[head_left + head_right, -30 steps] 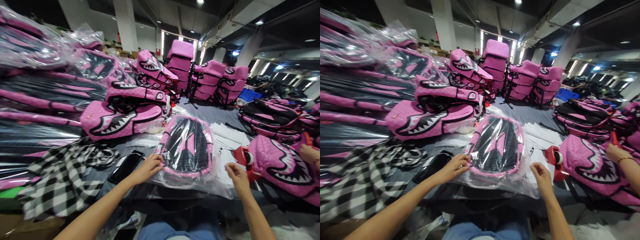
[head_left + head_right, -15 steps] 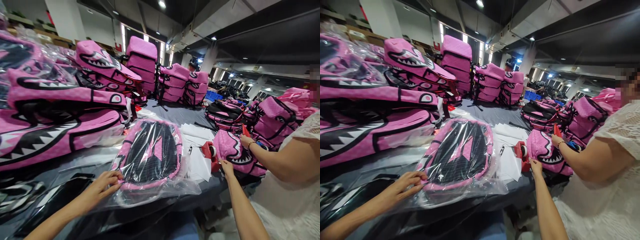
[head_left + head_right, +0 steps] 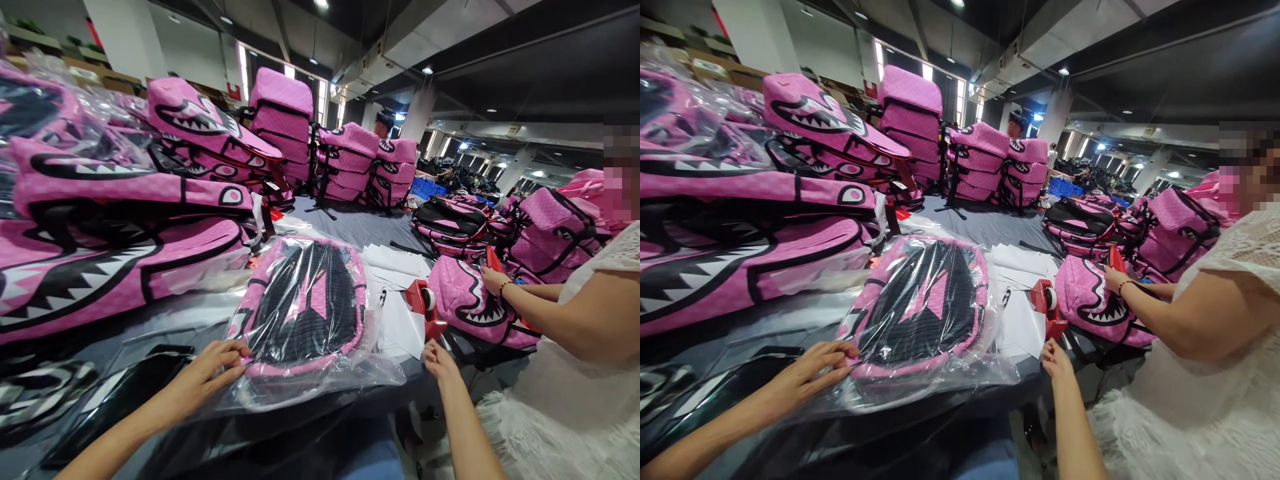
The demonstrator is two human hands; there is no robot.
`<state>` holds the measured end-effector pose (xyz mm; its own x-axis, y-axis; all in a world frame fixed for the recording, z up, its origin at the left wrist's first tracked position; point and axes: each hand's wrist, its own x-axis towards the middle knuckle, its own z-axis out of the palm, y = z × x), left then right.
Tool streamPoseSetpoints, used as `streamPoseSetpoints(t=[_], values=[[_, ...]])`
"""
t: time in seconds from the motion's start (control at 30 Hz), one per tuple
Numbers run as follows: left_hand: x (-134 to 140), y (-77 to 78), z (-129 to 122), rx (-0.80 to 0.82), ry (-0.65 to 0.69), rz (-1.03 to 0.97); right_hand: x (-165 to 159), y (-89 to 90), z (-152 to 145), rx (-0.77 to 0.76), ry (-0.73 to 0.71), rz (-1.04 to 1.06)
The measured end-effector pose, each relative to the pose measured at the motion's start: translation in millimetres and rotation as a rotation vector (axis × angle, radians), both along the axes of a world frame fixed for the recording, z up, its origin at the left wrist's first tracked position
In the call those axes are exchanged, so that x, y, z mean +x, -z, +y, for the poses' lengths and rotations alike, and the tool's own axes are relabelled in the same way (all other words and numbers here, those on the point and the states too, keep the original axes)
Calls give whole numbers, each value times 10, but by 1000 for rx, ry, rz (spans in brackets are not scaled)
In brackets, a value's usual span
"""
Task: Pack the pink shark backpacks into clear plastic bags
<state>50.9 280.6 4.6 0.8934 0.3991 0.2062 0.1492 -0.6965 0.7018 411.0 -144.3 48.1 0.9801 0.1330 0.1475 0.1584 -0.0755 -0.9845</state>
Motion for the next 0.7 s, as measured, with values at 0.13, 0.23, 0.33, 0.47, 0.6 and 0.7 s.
streamPoseSetpoints(t=[0.13, 0.23, 0.33, 0.47, 0.6, 0.7], values=[[-22, -379, -203, -30, 66, 78, -409, -352, 157, 318, -211, -28], [4, -589, -283, -91, 132, 75, -699, -709, 413, 583, -418, 57], [41, -604, -220, -137, 144, 90, -1045, -943, 1029, 453, -814, 105], [80, -527, -149, -143, 128, 105, -1555, -988, 2112, -435, -1375, -374], [109, -514, -166, -132, 137, 98, -1673, -791, 2866, -875, -1487, -636], [108, -516, -179, -128, 141, 96, -1573, -647, 3033, -988, -1412, -674]])
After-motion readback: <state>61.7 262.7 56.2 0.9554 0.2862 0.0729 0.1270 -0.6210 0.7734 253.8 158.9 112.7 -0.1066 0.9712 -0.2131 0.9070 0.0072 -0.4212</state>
